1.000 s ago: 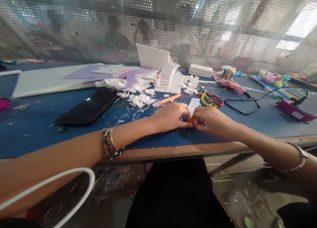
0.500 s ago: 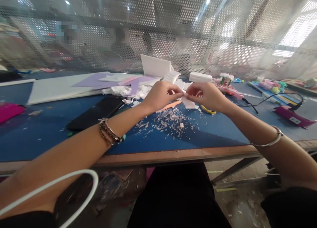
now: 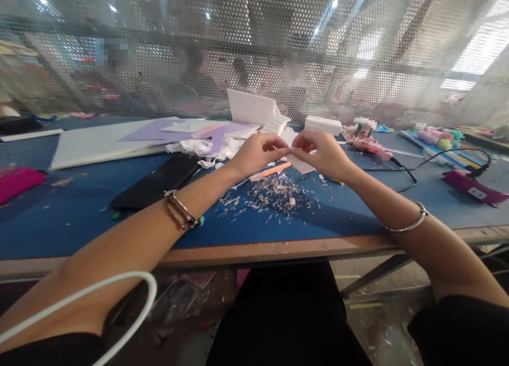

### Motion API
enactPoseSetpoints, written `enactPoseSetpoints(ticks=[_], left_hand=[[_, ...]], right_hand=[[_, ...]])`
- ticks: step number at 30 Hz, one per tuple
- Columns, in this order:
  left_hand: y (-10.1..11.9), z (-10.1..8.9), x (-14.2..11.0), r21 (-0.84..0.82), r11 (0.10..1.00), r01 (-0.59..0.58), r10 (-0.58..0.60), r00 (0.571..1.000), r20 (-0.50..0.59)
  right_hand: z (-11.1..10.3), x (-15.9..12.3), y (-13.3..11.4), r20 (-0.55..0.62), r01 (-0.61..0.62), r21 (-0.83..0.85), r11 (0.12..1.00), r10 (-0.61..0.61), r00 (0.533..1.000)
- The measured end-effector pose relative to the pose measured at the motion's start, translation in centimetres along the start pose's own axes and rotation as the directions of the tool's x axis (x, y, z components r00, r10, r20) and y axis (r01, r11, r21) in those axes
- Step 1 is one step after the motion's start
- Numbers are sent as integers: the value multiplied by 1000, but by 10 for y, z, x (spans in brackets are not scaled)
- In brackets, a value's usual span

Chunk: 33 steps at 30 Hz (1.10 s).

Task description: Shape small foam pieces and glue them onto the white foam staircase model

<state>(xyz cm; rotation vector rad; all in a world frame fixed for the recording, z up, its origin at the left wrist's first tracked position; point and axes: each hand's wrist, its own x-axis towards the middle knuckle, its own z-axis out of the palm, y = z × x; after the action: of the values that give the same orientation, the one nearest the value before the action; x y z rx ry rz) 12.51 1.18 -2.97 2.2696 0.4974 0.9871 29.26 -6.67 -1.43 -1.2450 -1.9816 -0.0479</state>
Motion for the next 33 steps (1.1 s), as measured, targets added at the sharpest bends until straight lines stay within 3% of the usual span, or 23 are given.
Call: enactPoseSetpoints(ticks=[9, 17, 22, 27, 33], left_hand=[[7, 7, -7, -66, 997, 48, -47, 999, 20], [14, 10, -11, -308, 945, 106, -101, 994, 31], [16, 14, -13, -387, 920, 54, -86, 994, -64], [20, 15, -15, -405, 914, 25, -62, 995, -80], [23, 20, -16, -499, 866, -15, -58, 990, -130]], right_hand=[[-8, -3, -10, 5, 35, -41, 999, -34, 999], [-4, -5, -2, -2, 30, 132, 991, -30, 1000], [-2, -7, -5, -90, 80, 219, 972, -62, 994], [-4, -11, -13, -160, 208, 66, 976, -196, 967], [-2, -17, -19, -281, 211, -11, 977, -205, 937]])
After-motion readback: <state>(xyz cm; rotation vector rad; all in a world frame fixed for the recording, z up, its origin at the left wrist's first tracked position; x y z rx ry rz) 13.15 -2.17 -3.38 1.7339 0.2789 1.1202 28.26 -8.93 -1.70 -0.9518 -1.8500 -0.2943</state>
